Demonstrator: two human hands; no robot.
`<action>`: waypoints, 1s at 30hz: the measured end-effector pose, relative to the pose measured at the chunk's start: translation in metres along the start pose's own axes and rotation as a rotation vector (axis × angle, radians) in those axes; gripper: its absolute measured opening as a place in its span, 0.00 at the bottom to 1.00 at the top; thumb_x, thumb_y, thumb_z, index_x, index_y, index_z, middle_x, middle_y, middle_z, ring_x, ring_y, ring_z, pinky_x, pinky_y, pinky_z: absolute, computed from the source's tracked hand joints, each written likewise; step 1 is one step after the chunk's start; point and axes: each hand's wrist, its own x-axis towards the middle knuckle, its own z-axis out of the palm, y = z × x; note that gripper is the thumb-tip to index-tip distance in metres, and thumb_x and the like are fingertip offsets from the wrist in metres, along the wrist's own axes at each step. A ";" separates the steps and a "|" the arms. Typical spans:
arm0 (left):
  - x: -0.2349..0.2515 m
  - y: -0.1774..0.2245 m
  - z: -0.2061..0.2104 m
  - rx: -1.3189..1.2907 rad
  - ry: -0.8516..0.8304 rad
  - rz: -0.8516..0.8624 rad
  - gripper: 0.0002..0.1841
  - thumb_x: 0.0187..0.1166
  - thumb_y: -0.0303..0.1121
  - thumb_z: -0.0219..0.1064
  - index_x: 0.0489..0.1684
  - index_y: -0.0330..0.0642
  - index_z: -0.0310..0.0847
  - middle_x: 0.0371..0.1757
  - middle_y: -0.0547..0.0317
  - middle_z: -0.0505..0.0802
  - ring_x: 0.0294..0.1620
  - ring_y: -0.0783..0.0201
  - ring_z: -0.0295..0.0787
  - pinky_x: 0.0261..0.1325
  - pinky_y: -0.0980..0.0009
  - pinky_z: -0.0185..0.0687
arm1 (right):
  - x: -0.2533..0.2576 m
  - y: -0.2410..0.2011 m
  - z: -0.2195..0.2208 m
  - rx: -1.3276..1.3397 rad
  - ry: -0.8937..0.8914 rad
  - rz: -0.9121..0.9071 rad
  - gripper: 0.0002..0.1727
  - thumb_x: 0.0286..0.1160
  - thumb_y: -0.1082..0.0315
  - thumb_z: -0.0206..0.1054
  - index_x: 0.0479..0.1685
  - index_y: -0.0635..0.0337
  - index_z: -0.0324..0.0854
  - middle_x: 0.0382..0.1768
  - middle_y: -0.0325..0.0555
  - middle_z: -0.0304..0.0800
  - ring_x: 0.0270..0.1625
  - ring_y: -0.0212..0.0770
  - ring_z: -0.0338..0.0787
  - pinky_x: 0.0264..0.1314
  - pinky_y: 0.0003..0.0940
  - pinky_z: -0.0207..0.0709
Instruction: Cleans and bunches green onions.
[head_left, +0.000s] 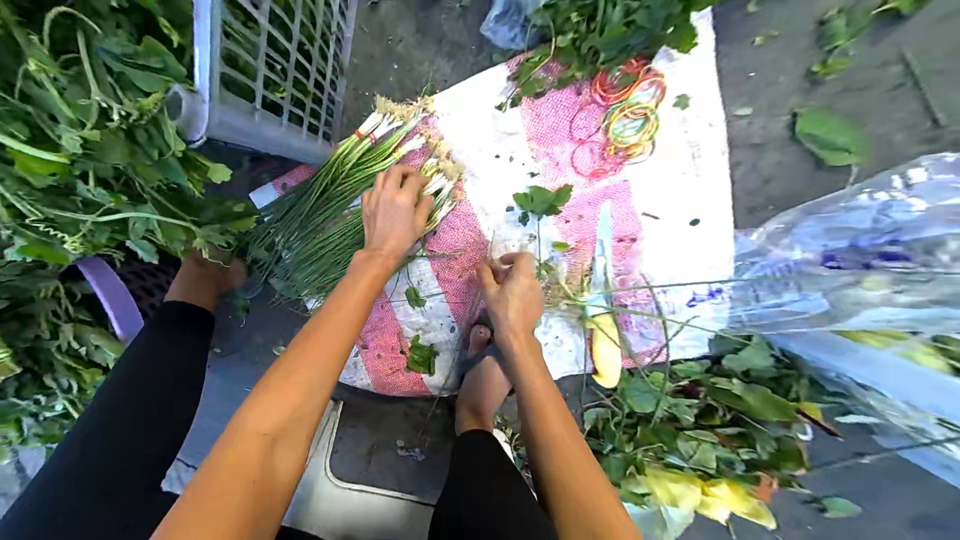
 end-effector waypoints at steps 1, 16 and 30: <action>-0.002 0.005 -0.011 -0.095 0.002 -0.051 0.15 0.82 0.36 0.65 0.61 0.41 0.89 0.65 0.47 0.90 0.67 0.48 0.86 0.67 0.47 0.80 | 0.000 0.003 -0.003 0.043 0.053 -0.023 0.28 0.80 0.52 0.70 0.68 0.64 0.76 0.37 0.60 0.90 0.41 0.65 0.91 0.45 0.68 0.79; -0.030 0.054 -0.056 -1.292 -0.621 -0.634 0.19 0.96 0.40 0.42 0.65 0.48 0.79 0.51 0.57 0.95 0.45 0.65 0.94 0.36 0.69 0.87 | -0.030 -0.036 -0.043 0.877 -0.209 -0.160 0.22 0.88 0.55 0.62 0.78 0.47 0.71 0.67 0.38 0.83 0.49 0.34 0.91 0.42 0.30 0.88; -0.047 0.084 -0.025 -1.282 -0.636 -0.615 0.13 0.93 0.37 0.52 0.63 0.48 0.80 0.42 0.57 0.92 0.37 0.64 0.91 0.31 0.68 0.86 | -0.043 -0.018 -0.043 0.713 0.077 -0.334 0.13 0.81 0.60 0.71 0.59 0.53 0.86 0.48 0.37 0.89 0.43 0.27 0.88 0.43 0.21 0.82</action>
